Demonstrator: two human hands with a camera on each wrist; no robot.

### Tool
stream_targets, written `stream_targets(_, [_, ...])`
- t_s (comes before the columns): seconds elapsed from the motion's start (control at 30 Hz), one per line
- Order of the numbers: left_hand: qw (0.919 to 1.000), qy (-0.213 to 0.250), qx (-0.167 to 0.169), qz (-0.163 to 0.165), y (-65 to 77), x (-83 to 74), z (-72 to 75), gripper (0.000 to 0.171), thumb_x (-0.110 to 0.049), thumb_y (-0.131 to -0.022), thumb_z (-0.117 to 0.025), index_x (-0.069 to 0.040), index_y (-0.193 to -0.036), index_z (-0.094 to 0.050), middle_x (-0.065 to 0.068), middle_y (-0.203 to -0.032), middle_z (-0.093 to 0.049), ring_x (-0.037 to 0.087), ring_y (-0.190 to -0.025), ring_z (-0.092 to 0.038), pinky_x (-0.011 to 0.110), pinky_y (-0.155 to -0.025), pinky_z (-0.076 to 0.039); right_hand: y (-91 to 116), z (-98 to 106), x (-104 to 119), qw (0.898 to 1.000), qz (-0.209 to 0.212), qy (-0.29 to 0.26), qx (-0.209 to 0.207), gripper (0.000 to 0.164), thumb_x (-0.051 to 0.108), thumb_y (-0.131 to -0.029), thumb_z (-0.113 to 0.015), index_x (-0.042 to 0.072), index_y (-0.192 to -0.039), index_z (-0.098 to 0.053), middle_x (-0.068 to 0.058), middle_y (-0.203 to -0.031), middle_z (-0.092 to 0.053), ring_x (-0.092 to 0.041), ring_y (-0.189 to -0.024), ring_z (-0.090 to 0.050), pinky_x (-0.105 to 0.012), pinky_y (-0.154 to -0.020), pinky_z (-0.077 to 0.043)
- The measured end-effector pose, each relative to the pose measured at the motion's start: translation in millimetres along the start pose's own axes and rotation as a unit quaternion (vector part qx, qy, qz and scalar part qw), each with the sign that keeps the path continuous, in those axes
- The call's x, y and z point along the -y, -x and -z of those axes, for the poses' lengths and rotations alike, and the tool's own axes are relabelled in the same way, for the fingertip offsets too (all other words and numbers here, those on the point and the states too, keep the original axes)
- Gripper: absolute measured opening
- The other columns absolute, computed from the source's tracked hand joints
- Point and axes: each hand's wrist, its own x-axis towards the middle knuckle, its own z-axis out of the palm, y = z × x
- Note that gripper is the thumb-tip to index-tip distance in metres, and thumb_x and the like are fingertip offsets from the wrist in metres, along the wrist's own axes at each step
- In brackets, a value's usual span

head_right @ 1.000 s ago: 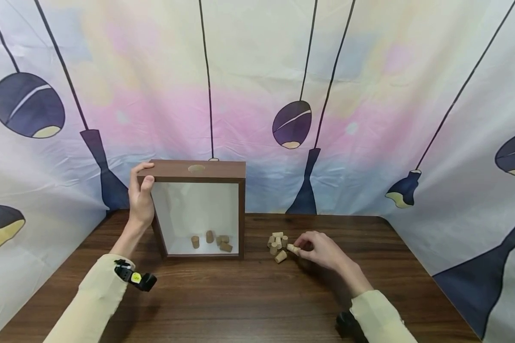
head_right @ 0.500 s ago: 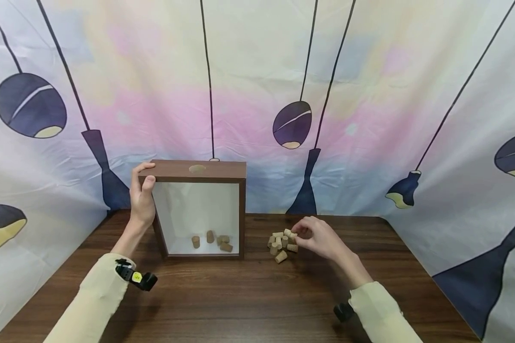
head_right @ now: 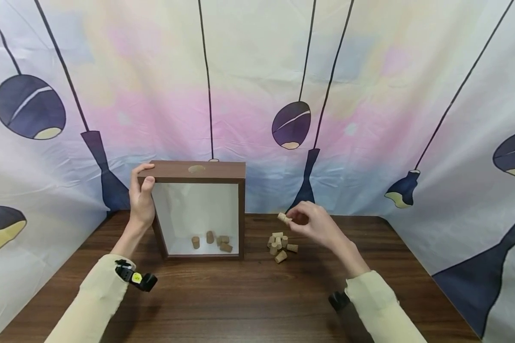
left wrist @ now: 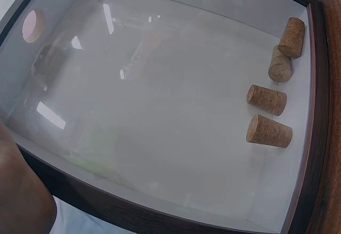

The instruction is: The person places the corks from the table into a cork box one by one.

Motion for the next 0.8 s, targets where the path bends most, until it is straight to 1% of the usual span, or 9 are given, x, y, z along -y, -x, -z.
stream_targets(0.1, [1.0000,-0.001,-0.001,-0.002,-0.2,-0.6,0.6,0.041,-0.021,-0.102,-0.045,0.004,-0.134,-0.046,-0.008,-0.128,-0.047,0.008,-0.065,-0.032,0.023,-0.065,-0.029,-8,5,5,1.000,0.020,0.004,-0.013,0.018,0.009,-0.082,-0.079,0.017,-0.097,-0.073,0.006,-0.088,-0.068,-0.009,-0.078,-0.062,-0.029,-0.069,-0.053])
stream_targets(0.17, [1.0000,0.002,0.000,-0.002,-0.1,-1.5,0.6,0.041,-0.020,-0.102,-0.045,0.005,-0.134,-0.046,-0.008,-0.131,-0.046,0.008,-0.065,-0.032,0.023,-0.066,-0.029,-13,8,8,0.999,0.029,0.004,-0.019,0.018,0.010,-0.082,-0.080,0.017,-0.097,-0.074,0.005,-0.088,-0.068,-0.010,-0.078,-0.062,-0.030,-0.069,-0.053])
stream_targets(0.27, [1.0000,0.003,-0.001,-0.001,0.1,-0.9,0.5,0.040,-0.019,-0.101,-0.045,0.004,-0.134,-0.046,-0.007,-0.131,-0.047,0.010,-0.067,-0.034,0.025,-0.067,-0.030,-21,13,13,0.999,0.040,0.006,-0.028,0.017,0.011,-0.082,-0.080,0.017,-0.097,-0.074,0.006,-0.088,-0.068,-0.009,-0.078,-0.062,-0.028,-0.069,-0.053])
stream_targets(0.4, [1.0000,-0.002,0.000,0.003,1.2,0.4,0.3,0.041,-0.019,-0.100,-0.047,0.002,-0.135,-0.047,-0.008,-0.135,-0.045,0.010,-0.067,-0.034,0.025,-0.065,-0.030,-32,20,23,0.998,0.055,0.003,-0.038,0.017,0.011,-0.082,-0.079,0.018,-0.097,-0.075,0.006,-0.088,-0.068,-0.008,-0.079,-0.062,-0.023,-0.071,-0.051])
stream_targets(0.53, [1.0000,0.001,0.004,0.000,1.5,-1.9,0.4,0.041,-0.022,-0.101,-0.046,0.001,-0.135,-0.047,-0.007,-0.132,-0.046,0.005,-0.056,-0.026,0.023,-0.058,-0.027,-45,29,36,0.996,0.076,0.006,-0.051,0.017,0.009,-0.082,-0.079,0.016,-0.096,-0.075,0.003,-0.088,-0.069,-0.010,-0.080,-0.062,-0.023,-0.073,-0.051])
stream_targets(0.63, [1.0000,0.002,0.007,-0.003,1.0,-2.2,0.9,0.042,-0.024,-0.102,-0.046,0.002,-0.136,-0.046,-0.007,-0.131,-0.046,0.004,-0.053,-0.022,0.023,-0.056,-0.025,-55,35,45,0.995,0.080,0.012,-0.058,0.016,0.010,-0.082,-0.079,0.016,-0.097,-0.075,0.003,-0.090,-0.070,-0.012,-0.083,-0.062,-0.023,-0.075,-0.050])
stream_targets(0.67, [1.0000,0.000,0.008,-0.002,1.0,-2.3,1.0,0.042,-0.024,-0.102,-0.046,0.002,-0.136,-0.046,-0.006,-0.133,-0.045,0.004,-0.053,-0.023,0.024,-0.056,-0.026,-58,37,47,0.995,0.082,0.014,-0.060,0.016,0.010,-0.083,-0.078,0.016,-0.098,-0.075,0.004,-0.091,-0.069,-0.012,-0.084,-0.062,-0.023,-0.076,-0.050])
stream_targets(0.73, [1.0000,0.000,0.008,-0.001,0.9,-1.2,1.1,0.042,-0.023,-0.102,-0.045,0.002,-0.136,-0.046,-0.006,-0.135,-0.045,0.005,-0.060,-0.030,0.024,-0.062,-0.029,-65,39,53,0.994,0.089,0.014,-0.061,0.016,0.010,-0.083,-0.078,0.016,-0.098,-0.075,0.004,-0.092,-0.070,-0.011,-0.086,-0.061,-0.023,-0.077,-0.050])
stream_targets(0.8, [1.0000,0.001,0.008,0.001,1.3,-0.9,0.7,0.041,-0.022,-0.102,-0.045,0.001,-0.136,-0.046,-0.004,-0.137,-0.045,0.006,-0.061,-0.031,0.024,-0.062,-0.029,-72,40,58,0.993,0.100,0.010,-0.062,0.017,0.010,-0.083,-0.078,0.016,-0.098,-0.075,0.004,-0.092,-0.070,-0.010,-0.087,-0.061,-0.024,-0.077,-0.050])
